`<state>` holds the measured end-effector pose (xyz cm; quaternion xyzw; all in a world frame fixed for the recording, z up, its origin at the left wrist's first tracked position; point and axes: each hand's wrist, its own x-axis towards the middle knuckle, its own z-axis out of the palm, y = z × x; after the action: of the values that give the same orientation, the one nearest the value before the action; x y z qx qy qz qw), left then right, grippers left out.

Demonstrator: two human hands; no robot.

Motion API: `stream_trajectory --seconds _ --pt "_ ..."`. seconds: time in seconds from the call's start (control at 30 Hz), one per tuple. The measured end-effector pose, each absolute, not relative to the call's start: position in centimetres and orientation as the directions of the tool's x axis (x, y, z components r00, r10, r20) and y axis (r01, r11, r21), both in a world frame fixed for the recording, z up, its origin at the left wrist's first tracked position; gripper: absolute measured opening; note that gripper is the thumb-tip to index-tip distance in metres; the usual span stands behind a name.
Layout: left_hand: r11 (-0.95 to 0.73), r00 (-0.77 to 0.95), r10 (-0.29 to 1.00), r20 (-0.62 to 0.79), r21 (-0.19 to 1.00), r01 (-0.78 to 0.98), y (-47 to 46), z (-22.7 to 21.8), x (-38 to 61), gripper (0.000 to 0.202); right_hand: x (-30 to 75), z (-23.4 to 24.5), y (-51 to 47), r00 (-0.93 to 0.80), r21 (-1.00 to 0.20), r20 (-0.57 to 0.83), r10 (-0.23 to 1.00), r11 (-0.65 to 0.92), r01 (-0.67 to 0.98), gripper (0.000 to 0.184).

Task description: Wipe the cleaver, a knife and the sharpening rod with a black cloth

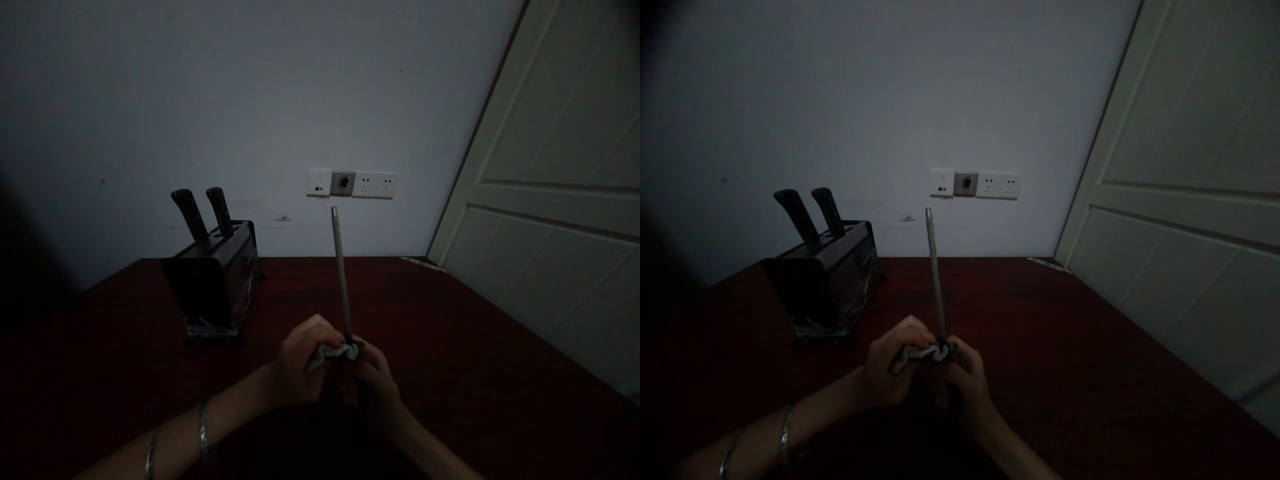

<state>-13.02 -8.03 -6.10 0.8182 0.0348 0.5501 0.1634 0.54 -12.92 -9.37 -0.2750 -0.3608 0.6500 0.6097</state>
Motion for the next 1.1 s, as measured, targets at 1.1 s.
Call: stream_trajectory --seconds 1.1 --pt "-0.918 0.362 0.395 0.844 0.378 0.119 -6.4 -6.4 -13.4 0.017 1.2 -9.3 -11.6 0.008 -0.927 0.030 1.000 0.031 -0.374 0.030"
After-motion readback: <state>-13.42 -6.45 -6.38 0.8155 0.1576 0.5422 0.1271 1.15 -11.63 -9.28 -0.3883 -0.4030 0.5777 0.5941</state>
